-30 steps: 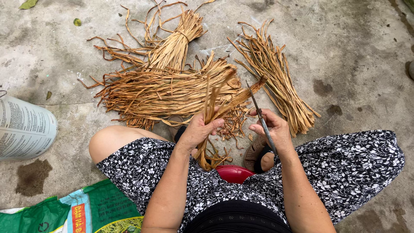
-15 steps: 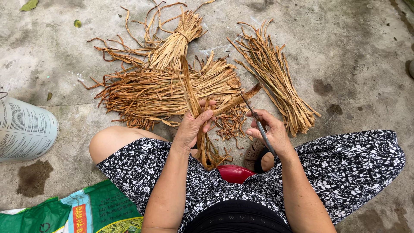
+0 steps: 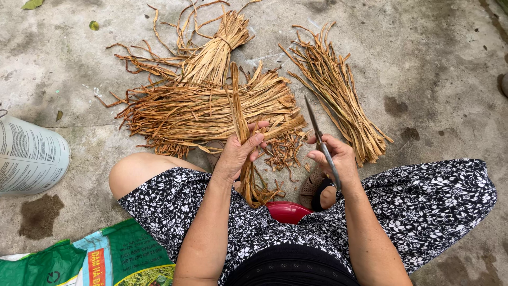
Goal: The person sits on a low red stool on a concrete surface and trims dried leaf strips with scissors. They pick up handfuls of dried leaves from a pile, cut off sections with the scissors, and place the trimmed pieces onto a separate pile beside them.
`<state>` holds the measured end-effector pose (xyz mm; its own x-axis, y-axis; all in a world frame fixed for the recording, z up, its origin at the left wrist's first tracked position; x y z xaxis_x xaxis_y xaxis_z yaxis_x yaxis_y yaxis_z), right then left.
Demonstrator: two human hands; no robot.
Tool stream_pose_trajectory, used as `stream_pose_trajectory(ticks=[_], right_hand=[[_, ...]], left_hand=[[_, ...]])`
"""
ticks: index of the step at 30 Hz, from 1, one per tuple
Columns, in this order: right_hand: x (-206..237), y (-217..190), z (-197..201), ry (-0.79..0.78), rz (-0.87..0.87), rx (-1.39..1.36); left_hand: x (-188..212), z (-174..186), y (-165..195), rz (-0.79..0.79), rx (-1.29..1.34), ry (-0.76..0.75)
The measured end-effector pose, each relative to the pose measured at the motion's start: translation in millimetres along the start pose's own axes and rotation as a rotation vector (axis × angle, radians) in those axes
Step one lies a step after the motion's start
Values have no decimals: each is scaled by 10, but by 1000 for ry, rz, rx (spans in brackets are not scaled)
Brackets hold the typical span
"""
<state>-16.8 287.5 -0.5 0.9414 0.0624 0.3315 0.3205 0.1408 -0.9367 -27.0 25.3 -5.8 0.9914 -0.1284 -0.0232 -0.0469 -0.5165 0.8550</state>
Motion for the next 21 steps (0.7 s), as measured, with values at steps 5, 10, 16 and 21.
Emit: stream_pose_trajectory(ticks=[5, 10, 16, 21], right_hand=[[11, -122, -55, 27, 165, -128], [39, -280, -66, 91, 304, -254], [36, -405, -11, 45, 238, -174], [43, -517, 186, 35, 256, -213]], left_hand=[[2, -83, -87, 41, -119, -61], [27, -254, -242, 113, -224, -170], [-119, -367, -265, 248, -130, -226], [-318, -508, -263, 269, -26, -373]])
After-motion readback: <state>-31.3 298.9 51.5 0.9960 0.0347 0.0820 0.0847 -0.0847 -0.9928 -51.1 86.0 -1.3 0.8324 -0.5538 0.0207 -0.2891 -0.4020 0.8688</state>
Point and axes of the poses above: each hand's wrist, its own x-axis away from the middle knuckle, its own z-axis out of the back of the hand, y = z × x, the point moved 5 cm from there along -x, towards the middle knuckle, and after that the axes turned 11 degrees about -z, right-handed, at the moved point
